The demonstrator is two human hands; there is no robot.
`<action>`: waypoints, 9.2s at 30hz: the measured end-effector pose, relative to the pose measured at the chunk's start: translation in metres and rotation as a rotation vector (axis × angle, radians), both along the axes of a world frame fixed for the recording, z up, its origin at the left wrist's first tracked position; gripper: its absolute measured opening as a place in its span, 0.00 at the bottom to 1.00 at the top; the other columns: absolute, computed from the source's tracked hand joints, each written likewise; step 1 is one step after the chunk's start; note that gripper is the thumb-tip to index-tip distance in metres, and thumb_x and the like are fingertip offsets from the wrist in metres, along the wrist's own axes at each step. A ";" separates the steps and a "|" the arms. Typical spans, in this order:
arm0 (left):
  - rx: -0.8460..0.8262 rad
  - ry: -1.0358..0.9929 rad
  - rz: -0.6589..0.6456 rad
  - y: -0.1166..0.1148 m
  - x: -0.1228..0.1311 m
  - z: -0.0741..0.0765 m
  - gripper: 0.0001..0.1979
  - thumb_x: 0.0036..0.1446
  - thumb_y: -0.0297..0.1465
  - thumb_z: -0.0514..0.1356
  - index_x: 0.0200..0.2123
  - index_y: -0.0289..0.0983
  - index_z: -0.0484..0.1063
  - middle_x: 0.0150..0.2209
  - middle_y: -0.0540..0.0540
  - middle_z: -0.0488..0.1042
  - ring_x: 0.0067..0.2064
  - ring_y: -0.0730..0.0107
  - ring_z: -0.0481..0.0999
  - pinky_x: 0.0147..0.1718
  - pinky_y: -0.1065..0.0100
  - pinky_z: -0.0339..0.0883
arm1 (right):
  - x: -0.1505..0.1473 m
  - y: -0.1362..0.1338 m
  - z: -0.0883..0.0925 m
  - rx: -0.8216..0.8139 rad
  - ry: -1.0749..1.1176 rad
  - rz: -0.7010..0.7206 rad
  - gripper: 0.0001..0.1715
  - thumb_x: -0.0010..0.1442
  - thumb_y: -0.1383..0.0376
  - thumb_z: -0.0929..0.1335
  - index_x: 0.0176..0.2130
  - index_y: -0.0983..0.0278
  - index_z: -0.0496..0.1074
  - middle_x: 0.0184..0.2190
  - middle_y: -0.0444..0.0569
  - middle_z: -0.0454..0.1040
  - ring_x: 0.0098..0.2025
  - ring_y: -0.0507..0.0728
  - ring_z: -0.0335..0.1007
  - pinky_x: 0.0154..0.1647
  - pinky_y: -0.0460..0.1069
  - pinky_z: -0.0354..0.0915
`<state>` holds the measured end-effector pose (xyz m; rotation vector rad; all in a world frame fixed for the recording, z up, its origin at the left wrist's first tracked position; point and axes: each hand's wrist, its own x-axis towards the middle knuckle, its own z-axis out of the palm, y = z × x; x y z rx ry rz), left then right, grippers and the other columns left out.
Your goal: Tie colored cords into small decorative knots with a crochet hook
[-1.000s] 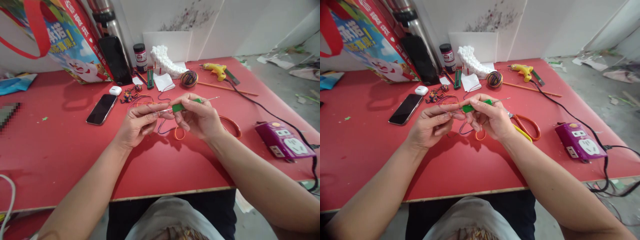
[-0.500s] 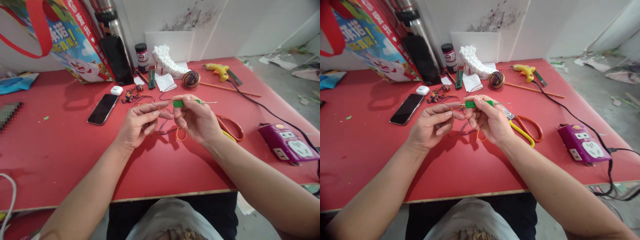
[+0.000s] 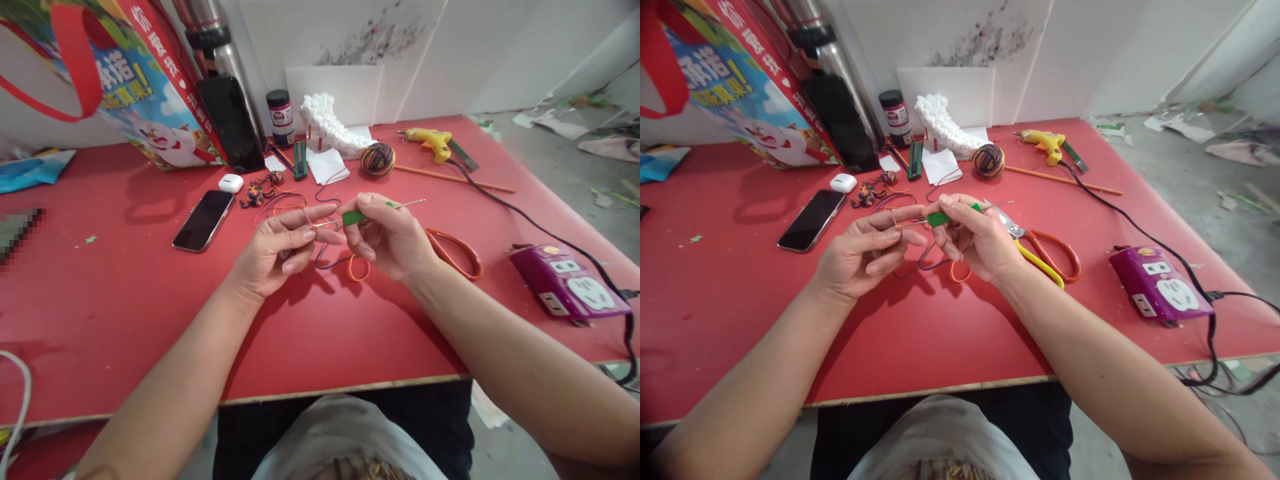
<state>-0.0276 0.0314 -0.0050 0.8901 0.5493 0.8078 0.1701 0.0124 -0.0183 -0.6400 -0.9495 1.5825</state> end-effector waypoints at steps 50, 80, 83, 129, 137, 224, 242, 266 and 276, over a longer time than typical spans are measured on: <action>0.081 0.002 -0.084 0.001 -0.003 -0.007 0.18 0.59 0.28 0.72 0.53 0.37 0.84 0.39 0.38 0.88 0.19 0.76 0.78 0.18 0.77 0.68 | -0.002 -0.001 0.003 -0.133 0.071 0.034 0.14 0.57 0.57 0.77 0.34 0.65 0.78 0.19 0.41 0.74 0.14 0.46 0.57 0.13 0.41 0.51; 0.153 0.043 -0.006 -0.001 -0.004 -0.004 0.18 0.56 0.30 0.73 0.51 0.39 0.86 0.26 0.45 0.80 0.26 0.73 0.73 0.25 0.72 0.64 | -0.002 -0.001 0.007 -0.212 0.136 0.124 0.12 0.68 0.60 0.71 0.35 0.65 0.77 0.19 0.38 0.71 0.12 0.44 0.50 0.13 0.41 0.52; 0.141 0.029 -0.007 -0.002 -0.003 -0.003 0.19 0.57 0.30 0.74 0.52 0.38 0.85 0.28 0.45 0.81 0.27 0.73 0.73 0.26 0.71 0.65 | -0.007 -0.002 0.007 -0.214 0.156 0.042 0.12 0.68 0.59 0.72 0.36 0.65 0.77 0.20 0.38 0.71 0.14 0.44 0.53 0.15 0.41 0.53; 0.003 -0.081 -0.106 -0.001 -0.005 -0.011 0.41 0.56 0.29 0.70 0.72 0.29 0.65 0.24 0.48 0.80 0.19 0.76 0.70 0.22 0.73 0.59 | -0.013 -0.025 0.015 0.341 -0.435 -0.131 0.07 0.66 0.62 0.77 0.45 0.61 0.84 0.33 0.47 0.84 0.32 0.54 0.82 0.37 0.49 0.81; -0.090 -0.046 -0.124 -0.001 -0.003 -0.018 0.30 0.56 0.28 0.71 0.63 0.29 0.76 0.27 0.43 0.83 0.20 0.75 0.73 0.19 0.76 0.61 | -0.005 -0.023 -0.002 0.320 -0.401 -0.130 0.08 0.68 0.65 0.75 0.47 0.59 0.86 0.39 0.49 0.84 0.35 0.53 0.82 0.39 0.48 0.82; -0.147 -0.070 -0.019 0.002 0.001 -0.019 0.21 0.51 0.24 0.70 0.51 0.33 0.86 0.23 0.47 0.78 0.22 0.78 0.68 0.25 0.76 0.61 | -0.010 -0.015 -0.012 -0.104 -0.120 -0.165 0.08 0.50 0.65 0.82 0.34 0.62 0.86 0.25 0.45 0.81 0.25 0.51 0.75 0.30 0.47 0.73; -0.128 0.034 0.122 0.001 0.011 -0.022 0.07 0.51 0.23 0.75 0.34 0.31 0.84 0.32 0.40 0.86 0.27 0.76 0.78 0.23 0.77 0.65 | -0.010 -0.016 -0.016 -0.121 -0.159 -0.344 0.08 0.51 0.66 0.81 0.34 0.62 0.86 0.26 0.45 0.82 0.26 0.49 0.74 0.28 0.44 0.69; -0.084 -0.061 -0.032 -0.003 0.006 -0.011 0.25 0.51 0.25 0.69 0.55 0.34 0.81 0.20 0.50 0.75 0.24 0.72 0.68 0.31 0.69 0.63 | -0.014 -0.016 -0.011 -0.085 -0.091 -0.191 0.11 0.54 0.58 0.80 0.34 0.63 0.85 0.18 0.40 0.71 0.21 0.48 0.63 0.24 0.46 0.62; -0.049 -0.019 -0.052 0.000 0.003 -0.014 0.29 0.53 0.28 0.70 0.60 0.35 0.78 0.21 0.50 0.74 0.24 0.73 0.66 0.26 0.69 0.54 | -0.011 -0.013 -0.011 -0.198 0.103 -0.093 0.17 0.51 0.56 0.84 0.34 0.63 0.82 0.21 0.38 0.69 0.23 0.47 0.62 0.26 0.45 0.65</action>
